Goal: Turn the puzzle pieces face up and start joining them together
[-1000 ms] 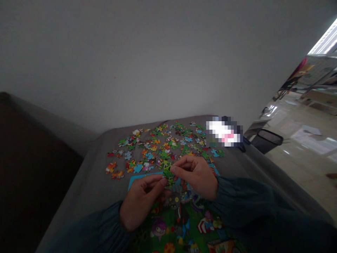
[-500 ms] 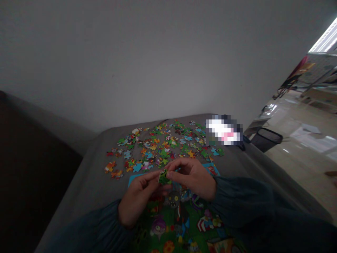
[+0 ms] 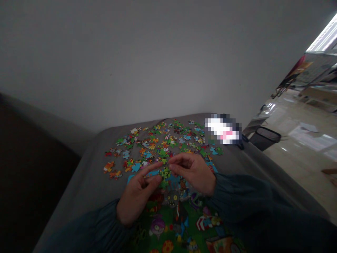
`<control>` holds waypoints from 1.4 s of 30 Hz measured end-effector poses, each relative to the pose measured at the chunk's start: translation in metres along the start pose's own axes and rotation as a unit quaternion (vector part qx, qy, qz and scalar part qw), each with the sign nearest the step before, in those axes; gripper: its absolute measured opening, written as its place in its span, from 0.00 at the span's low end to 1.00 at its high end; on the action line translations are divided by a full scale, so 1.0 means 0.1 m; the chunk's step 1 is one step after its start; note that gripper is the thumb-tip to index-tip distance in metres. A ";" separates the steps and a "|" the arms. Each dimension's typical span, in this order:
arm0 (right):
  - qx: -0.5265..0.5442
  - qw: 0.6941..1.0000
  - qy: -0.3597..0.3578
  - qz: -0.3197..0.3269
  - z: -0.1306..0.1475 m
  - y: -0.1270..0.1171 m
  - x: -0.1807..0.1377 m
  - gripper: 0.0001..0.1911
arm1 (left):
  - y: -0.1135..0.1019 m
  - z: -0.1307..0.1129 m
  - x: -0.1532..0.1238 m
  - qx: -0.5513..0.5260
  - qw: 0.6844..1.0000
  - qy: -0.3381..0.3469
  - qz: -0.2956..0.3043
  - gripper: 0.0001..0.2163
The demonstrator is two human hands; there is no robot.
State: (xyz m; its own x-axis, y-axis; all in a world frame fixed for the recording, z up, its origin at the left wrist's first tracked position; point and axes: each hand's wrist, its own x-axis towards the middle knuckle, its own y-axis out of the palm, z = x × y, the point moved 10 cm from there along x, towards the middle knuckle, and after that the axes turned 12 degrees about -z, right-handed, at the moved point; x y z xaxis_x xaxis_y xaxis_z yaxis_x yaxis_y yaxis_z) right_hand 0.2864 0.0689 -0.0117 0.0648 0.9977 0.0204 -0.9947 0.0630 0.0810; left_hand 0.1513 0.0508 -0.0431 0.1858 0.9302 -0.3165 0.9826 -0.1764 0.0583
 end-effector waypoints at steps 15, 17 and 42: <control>-0.007 0.999 0.039 0.004 -0.02 0.03 -0.02 0.12 | 0.01 -0.04 0.01 0.047 0.998 0.044 -0.021 0.32; -0.003 0.999 0.050 0.011 -0.04 0.05 -0.03 0.12 | 0.02 -0.07 0.00 0.039 0.998 0.043 -0.020 0.30; -0.114 0.992 -0.043 0.015 0.04 0.05 -0.05 0.09 | -0.06 -0.07 0.01 0.032 0.997 0.052 -0.038 0.29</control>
State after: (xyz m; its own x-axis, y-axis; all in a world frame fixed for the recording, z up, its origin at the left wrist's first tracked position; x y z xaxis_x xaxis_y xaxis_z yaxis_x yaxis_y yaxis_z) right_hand 0.2815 0.0638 -0.0077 0.0310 0.9941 0.1041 -0.9879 0.0463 -0.1481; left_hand 0.1454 0.0551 -0.0373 0.1123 0.9696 -0.2174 0.9924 -0.1204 -0.0243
